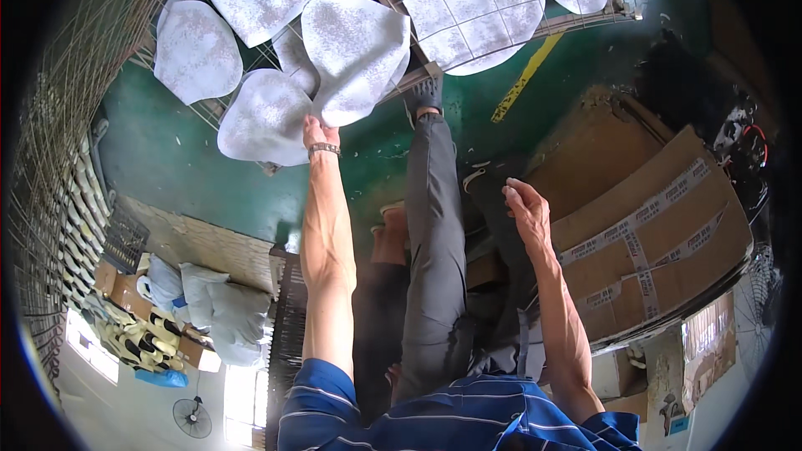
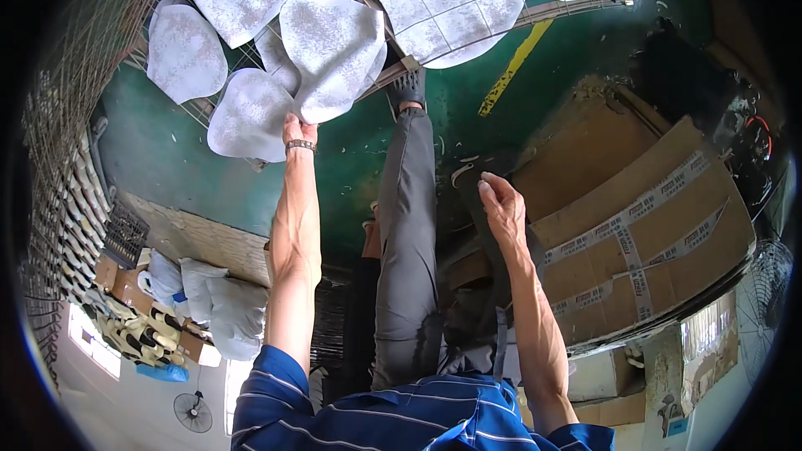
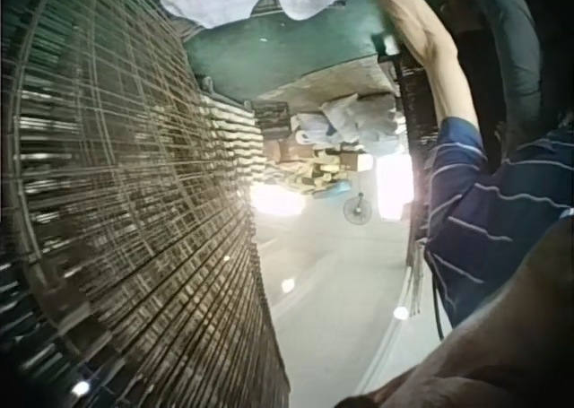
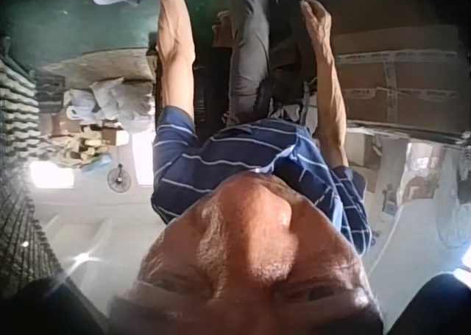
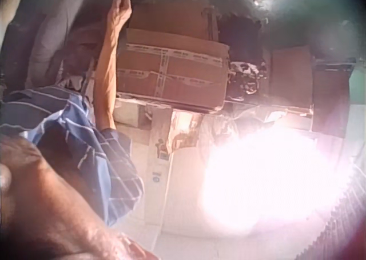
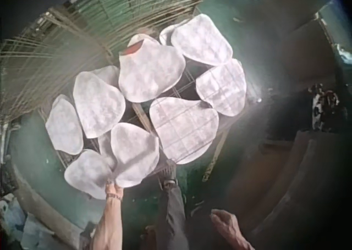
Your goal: Manufacturing foam bra pads by placing them on a heat mold and then onto a drying rack.
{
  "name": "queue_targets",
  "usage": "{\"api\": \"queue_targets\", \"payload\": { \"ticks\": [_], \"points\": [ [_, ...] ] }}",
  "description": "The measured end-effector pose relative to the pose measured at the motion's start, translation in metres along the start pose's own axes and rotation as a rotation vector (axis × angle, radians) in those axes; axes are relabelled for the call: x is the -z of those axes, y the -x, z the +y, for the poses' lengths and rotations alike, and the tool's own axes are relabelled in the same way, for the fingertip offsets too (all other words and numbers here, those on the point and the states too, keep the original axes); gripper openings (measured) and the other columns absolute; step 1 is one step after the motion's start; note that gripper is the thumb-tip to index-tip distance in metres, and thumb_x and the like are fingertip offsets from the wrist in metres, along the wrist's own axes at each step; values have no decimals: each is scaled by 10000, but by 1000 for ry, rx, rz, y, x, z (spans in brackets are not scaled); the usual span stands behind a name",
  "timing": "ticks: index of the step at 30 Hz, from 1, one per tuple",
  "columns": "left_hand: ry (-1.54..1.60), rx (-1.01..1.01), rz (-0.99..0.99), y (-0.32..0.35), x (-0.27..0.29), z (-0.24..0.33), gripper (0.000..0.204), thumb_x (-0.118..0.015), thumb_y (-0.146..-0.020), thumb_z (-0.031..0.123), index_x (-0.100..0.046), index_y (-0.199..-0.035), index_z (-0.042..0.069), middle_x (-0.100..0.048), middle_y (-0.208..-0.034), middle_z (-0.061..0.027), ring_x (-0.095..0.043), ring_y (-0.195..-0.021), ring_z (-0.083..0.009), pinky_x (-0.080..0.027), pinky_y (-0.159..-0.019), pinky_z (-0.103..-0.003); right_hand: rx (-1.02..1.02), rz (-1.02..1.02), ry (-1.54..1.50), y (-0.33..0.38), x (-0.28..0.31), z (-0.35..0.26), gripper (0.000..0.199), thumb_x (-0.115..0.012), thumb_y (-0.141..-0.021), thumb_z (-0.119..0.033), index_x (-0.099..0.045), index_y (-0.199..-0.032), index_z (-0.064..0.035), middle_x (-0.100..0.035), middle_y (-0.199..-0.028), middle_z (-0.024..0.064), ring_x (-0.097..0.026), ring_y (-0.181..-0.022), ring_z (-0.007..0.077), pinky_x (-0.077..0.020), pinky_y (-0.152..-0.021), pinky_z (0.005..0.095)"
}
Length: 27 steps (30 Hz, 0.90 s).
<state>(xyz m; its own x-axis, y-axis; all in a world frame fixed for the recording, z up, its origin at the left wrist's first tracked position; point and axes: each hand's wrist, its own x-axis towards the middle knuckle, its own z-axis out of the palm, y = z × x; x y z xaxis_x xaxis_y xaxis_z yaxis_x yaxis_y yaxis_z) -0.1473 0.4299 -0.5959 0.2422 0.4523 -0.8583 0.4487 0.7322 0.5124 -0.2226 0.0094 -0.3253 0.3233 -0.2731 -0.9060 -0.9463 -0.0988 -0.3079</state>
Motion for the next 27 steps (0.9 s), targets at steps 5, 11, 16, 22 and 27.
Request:
{"api": "queue_targets", "payload": {
  "ticks": [5,11,16,22,27],
  "points": [
    [-221,292,17,45,-9,-30,774,-427,-1006,575,-269,-1526,24,-296,-1579,-192,-353,-1421,-407,-302,-1111,-686,-32,66,-20,12,28,-1,368,-646,-960,-258,-666,-1221,2,-641,-852,-14,-521,-708,67,-460,-647,246],
    [-1329,-251,231,82,5,20,774,-693,-892,428,-381,-1441,-20,-544,-1340,-225,-581,-1172,-353,-504,-961,-456,75,3,-205,65,34,-19,366,-666,-954,-243,-663,-1221,6,-648,-866,-14,-543,-753,63,-462,-690,235],
    [-1477,-513,-248,204,-50,7,658,-758,-855,243,-456,-1388,5,-638,-1171,-160,-617,-1076,-268,-500,-947,-405,155,82,-262,139,87,-11,396,-652,-960,-280,-660,-1214,23,-706,-952,40,-614,-852,100,-493,-766,263],
    [-1580,-517,-552,347,-72,19,477,-673,-869,305,-518,-1226,29,-651,-971,-165,-631,-947,-336,-497,-864,-452,346,282,-235,233,149,34,400,-625,-914,-289,-684,-1181,4,-742,-1001,158,-701,-969,215,-527,-863,331],
    [-1619,-629,-767,454,-147,-17,617,-715,-856,282,-489,-1367,19,-701,-1137,-142,-635,-1111,-288,-488,-977,-408,386,604,-453,325,230,78,354,-638,-900,-239,-699,-1144,10,-741,-1002,148,-697,-953,205,-534,-856,325]
  ]
}}
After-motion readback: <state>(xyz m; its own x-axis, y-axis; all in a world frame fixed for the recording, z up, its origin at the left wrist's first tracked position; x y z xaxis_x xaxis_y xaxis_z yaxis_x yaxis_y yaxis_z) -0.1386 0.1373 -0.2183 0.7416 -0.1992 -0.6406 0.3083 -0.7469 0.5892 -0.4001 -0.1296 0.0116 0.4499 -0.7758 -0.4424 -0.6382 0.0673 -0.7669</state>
